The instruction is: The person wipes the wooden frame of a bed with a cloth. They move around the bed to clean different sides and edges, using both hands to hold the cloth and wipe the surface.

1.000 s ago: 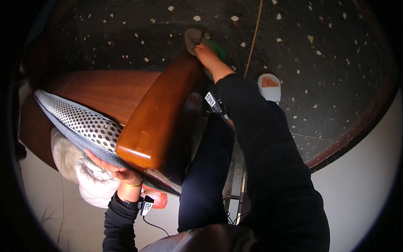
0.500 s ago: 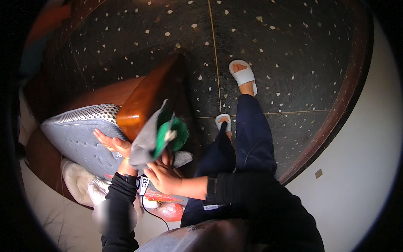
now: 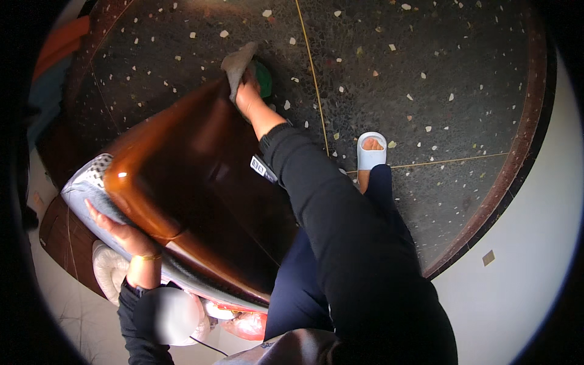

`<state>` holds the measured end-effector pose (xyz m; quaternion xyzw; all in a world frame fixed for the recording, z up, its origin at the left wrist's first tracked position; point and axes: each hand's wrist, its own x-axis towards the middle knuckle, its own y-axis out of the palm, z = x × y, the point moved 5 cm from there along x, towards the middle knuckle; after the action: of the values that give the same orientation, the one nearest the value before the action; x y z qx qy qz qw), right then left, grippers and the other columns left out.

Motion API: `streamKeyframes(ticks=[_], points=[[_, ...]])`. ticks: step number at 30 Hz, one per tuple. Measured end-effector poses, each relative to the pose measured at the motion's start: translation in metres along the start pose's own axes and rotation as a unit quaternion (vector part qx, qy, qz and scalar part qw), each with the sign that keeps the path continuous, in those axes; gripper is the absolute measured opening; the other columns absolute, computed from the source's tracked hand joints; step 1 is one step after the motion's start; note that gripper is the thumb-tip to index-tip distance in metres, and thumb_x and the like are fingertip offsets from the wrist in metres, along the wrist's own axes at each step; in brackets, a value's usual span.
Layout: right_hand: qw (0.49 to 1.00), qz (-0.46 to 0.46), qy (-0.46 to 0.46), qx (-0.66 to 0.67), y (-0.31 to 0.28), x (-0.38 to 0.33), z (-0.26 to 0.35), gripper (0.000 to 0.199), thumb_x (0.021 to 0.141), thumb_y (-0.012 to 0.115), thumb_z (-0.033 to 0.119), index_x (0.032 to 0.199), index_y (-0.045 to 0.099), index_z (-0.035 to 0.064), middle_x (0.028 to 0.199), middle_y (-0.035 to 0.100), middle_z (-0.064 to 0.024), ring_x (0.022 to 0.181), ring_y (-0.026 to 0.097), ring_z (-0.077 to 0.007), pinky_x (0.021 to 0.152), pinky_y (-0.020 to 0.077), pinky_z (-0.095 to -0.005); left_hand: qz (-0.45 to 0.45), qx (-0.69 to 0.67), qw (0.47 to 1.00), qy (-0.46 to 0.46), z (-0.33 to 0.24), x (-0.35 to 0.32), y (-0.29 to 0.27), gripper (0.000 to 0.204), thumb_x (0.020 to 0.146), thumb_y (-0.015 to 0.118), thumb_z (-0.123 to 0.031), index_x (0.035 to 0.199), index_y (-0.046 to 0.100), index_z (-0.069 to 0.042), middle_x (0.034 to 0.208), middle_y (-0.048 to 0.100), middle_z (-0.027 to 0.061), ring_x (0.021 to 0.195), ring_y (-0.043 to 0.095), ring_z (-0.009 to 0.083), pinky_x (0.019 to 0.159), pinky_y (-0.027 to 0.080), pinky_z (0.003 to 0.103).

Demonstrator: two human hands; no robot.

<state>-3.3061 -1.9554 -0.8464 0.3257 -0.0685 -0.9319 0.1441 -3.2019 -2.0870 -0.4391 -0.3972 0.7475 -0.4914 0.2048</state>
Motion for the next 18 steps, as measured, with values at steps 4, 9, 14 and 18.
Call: streamKeyframes(ticks=[4,9,14,18], points=[[0.990,-0.042,0.125,-0.056,-0.004,0.002,-0.057,0.062,0.094,0.038,0.043,0.142,0.029,0.0056,0.147,0.028,-0.0147,0.134,0.029,-0.0283,0.107,0.0285,-0.0367,0.022,-0.066,0.997,-0.044,0.008,-0.001,-0.001,0.066,0.097,0.024,-0.050,0.144,0.023,-0.005,0.150,0.021,0.0130,0.138,0.018,0.0262,0.113,0.009,0.038],[0.985,-0.019,0.005,-0.170,0.003,-0.158,0.012,0.055,0.090,0.043,0.020,0.140,0.027,0.0022,0.144,0.022,-0.0242,0.133,0.022,-0.0399,0.110,0.0204,-0.0471,0.005,0.047,0.999,0.018,0.009,0.002,-0.004,0.060,0.098,0.030,-0.044,0.143,0.027,-0.005,0.147,0.027,0.0146,0.135,0.026,0.0267,0.112,0.015,0.037],[0.959,0.130,-0.134,-0.213,0.027,-0.336,0.160,0.058,0.080,0.053,0.019,0.135,0.040,0.0043,0.147,0.020,-0.0216,0.136,0.013,-0.0433,0.110,0.0078,-0.0537,-0.017,0.093,0.995,0.036,0.008,0.001,-0.003,0.059,0.096,0.032,-0.037,0.142,0.026,-0.001,0.147,0.026,0.0189,0.137,0.019,0.0308,0.112,0.010,0.040],[0.985,0.021,-0.075,-0.156,0.021,-0.287,0.156,0.061,0.082,0.055,0.020,0.136,0.034,0.0024,0.144,0.024,-0.0241,0.134,0.021,-0.0417,0.110,0.0157,-0.0503,-0.031,0.106,0.993,0.044,0.009,0.003,0.000,0.058,0.096,0.032,-0.041,0.143,0.027,-0.006,0.147,0.027,0.0166,0.137,0.019,0.0323,0.112,0.009,0.043]])
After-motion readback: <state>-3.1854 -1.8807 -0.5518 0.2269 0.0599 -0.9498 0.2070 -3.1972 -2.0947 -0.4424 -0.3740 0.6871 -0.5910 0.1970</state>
